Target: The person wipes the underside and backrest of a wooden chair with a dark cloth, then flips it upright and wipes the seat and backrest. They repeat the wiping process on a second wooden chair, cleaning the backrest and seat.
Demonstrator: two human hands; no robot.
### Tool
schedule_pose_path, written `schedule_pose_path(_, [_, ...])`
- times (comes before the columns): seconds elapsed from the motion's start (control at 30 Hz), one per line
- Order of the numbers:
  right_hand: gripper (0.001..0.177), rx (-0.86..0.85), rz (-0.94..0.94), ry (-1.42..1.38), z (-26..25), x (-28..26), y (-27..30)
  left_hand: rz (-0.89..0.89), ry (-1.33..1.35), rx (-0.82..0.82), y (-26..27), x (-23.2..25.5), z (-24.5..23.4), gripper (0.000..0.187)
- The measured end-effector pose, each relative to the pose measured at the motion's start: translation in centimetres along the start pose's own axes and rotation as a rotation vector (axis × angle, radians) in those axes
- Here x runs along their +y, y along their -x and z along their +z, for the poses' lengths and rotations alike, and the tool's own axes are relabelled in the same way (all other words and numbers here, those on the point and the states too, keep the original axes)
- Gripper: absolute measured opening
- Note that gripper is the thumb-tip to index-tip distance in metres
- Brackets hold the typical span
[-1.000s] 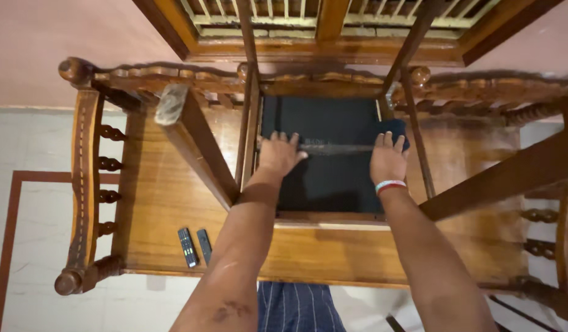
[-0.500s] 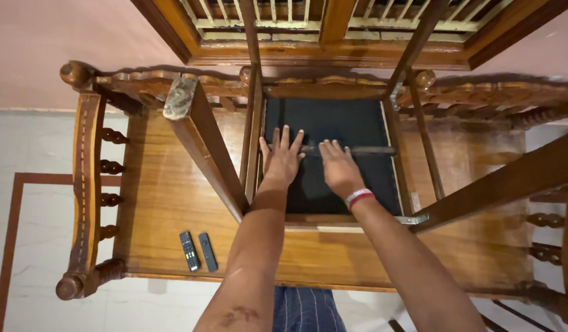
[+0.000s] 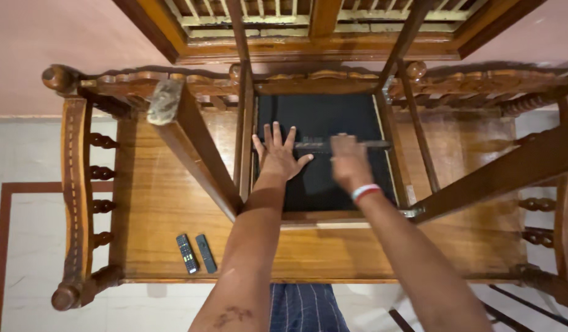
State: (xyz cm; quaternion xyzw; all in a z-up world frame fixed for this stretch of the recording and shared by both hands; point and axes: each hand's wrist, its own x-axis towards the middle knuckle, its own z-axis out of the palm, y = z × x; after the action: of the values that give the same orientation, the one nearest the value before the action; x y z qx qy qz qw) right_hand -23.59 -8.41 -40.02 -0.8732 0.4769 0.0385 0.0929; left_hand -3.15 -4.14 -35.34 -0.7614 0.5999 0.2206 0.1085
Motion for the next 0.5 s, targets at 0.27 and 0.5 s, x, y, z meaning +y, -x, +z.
schedule_pose_path(0.27, [0.054,0.011,-0.038,0.084,-0.4,3.6,1.0,-0.002,0.01,-0.016,-0.6,-0.2,0.4,0.101])
schedule_pose_path(0.5, [0.041,0.054,0.134,0.121,-0.8,4.2,1.3,-0.003,-0.01,-0.075,-0.5,-0.1,-0.3,0.103])
